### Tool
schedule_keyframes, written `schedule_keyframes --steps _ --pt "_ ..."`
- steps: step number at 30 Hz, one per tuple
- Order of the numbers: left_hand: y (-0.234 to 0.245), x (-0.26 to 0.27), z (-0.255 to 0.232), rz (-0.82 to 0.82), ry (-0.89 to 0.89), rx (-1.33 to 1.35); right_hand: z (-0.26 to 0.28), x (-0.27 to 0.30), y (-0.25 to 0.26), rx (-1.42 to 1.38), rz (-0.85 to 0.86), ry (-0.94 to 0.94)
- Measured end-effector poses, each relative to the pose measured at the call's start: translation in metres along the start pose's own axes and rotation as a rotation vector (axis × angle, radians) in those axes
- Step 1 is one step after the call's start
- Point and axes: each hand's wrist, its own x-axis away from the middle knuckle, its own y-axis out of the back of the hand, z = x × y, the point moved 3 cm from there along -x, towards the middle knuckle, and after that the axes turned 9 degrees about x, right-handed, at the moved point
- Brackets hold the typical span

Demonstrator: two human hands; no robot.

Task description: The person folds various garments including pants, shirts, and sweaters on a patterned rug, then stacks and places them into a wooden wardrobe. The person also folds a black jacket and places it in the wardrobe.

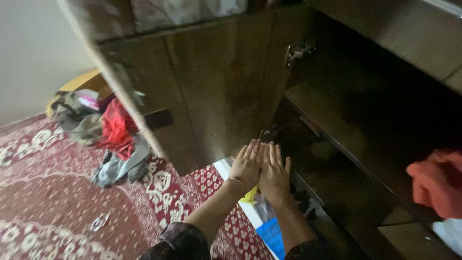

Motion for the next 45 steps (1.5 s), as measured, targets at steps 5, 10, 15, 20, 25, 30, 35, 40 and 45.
schedule_keyframes --steps 5,10,15,20,25,30,35,40,45 --pt "0.051 0.050 -0.004 -0.131 0.058 0.053 0.029 0.015 0.063 0.157 0.141 0.041" --pt "0.098 0.097 -0.004 -0.131 0.122 0.069 0.060 0.031 0.108 0.071 0.040 0.083" --pt "0.139 0.150 0.009 -0.081 0.177 0.078 0.101 0.046 0.143 0.002 -0.036 0.199" --pt "0.174 0.223 0.036 -0.191 0.273 0.016 0.167 0.076 0.177 -0.041 -0.186 0.336" --pt "0.212 0.311 0.064 -0.209 0.369 0.022 0.248 0.097 0.219 -0.042 -0.135 0.426" --pt "0.248 0.392 0.090 -0.237 0.482 -0.070 0.322 0.121 0.263 -0.119 -0.158 0.575" --pt "0.280 0.462 0.115 -0.261 0.629 -0.072 0.389 0.136 0.292 -0.176 -0.104 0.711" --pt "0.320 0.505 0.141 -0.211 0.818 -0.057 0.453 0.124 0.317 -0.138 -0.031 0.852" --pt "0.350 0.529 0.164 -0.185 0.989 0.006 0.500 0.107 0.344 -0.195 -0.058 0.977"
